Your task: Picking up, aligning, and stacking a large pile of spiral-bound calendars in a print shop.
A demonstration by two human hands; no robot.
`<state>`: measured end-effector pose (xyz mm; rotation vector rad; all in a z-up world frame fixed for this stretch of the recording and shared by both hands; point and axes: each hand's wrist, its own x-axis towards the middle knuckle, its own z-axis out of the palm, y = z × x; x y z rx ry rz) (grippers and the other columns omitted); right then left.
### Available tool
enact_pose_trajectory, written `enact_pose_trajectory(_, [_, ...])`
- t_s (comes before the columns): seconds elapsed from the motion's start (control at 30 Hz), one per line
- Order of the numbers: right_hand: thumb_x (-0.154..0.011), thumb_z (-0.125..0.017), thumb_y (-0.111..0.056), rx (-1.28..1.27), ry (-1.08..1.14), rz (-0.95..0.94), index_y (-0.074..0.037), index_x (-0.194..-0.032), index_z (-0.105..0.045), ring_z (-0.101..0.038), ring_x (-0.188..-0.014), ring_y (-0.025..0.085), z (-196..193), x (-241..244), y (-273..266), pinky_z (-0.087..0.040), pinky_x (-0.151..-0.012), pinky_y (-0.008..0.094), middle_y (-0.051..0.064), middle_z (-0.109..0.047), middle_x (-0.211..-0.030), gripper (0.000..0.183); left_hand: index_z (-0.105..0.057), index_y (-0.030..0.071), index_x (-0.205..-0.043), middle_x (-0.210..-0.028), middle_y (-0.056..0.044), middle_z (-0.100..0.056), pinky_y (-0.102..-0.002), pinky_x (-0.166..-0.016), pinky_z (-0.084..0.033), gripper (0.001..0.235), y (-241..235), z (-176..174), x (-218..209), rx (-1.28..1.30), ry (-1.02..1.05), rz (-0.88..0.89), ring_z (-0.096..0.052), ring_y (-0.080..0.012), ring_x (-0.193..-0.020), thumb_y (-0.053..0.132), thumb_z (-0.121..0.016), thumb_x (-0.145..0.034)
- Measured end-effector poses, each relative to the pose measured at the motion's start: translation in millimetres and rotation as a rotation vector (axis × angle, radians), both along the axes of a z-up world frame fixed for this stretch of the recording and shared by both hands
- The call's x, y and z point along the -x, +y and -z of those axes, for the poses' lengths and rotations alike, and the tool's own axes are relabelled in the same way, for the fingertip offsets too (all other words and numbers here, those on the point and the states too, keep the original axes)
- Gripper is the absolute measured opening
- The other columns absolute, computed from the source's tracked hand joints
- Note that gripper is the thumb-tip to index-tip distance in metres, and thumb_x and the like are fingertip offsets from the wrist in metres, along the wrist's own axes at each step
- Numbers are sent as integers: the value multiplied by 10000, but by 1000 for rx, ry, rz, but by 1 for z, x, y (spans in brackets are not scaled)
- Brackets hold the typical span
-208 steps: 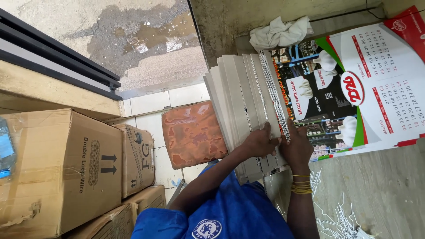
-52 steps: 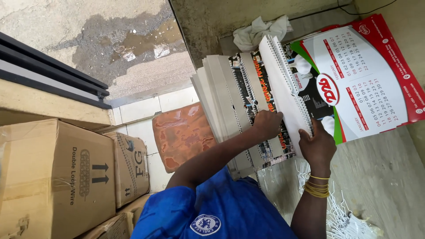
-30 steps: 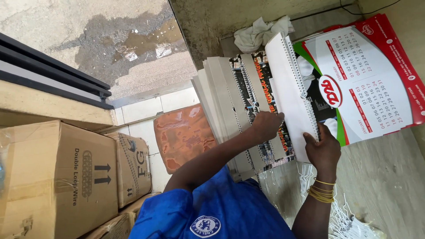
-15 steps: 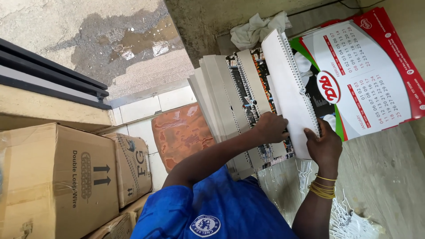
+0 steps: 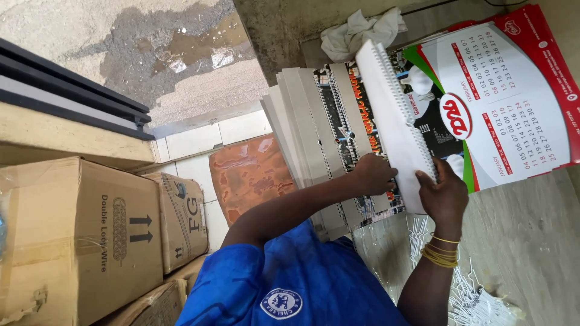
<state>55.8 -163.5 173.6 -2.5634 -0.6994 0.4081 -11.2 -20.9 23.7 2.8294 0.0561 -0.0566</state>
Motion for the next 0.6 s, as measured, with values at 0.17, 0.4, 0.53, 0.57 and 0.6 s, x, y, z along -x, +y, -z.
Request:
enact_pose_trajectory(0.17, [-1000,-708,-266,-35,22,65,-113,-1413,-650,-623,-1165,508,-4,0,-5,-462,-979,652,251,-708,-1231,445,-792,131,-942,-673,-115,-713,-369,-555,-524,366,-5,-28,-1,64,-67,-39,-722,-251,-611,454,-676,-816])
enact_pose_trajectory(0.4, [-989,-718,-279,-62,31,35,-130,-1373,-674,-634,-1127,522,2,1,-3,-478,-960,643,245,-722,-1176,415,-735,42,-933,-660,-129,-680,-379,-455,-540,252,3,-75,24,140,92,-136,-721,-286,-597,209,-644,-767])
enact_pose_trajectory(0.53, [-943,-744,-376,-39,39,-10,-183,-1279,-712,-665,-1098,477,16,1,-7,-503,-933,618,183,-748,-1115,388,-543,99,-1453,-892,-216,-738,-531,-616,-607,676,5,-89,55,368,276,-333,-763,-425,-832,237,-691,-808])
enact_pose_trajectory(0.57, [-943,-744,-376,-41,38,0,-183,-1279,-712,-665,-1098,477,17,5,-4,-503,-933,618,183,-748,-1115,388,-543,99,-1453,-892,-216,-738,-531,-616,-607,676,5,-92,61,365,276,-324,-763,-425,-832,237,-691,-808])
enact_pose_trajectory(0.6, [-951,-729,-386,-15,-17,-16,-167,-1269,-718,-686,-1060,475,19,8,0,-514,-909,614,187,-757,-1087,386,-532,83,-1460,-851,-217,-727,-495,-607,-604,625,6,-95,68,445,171,-369,-756,-410,-781,185,-644,-853])
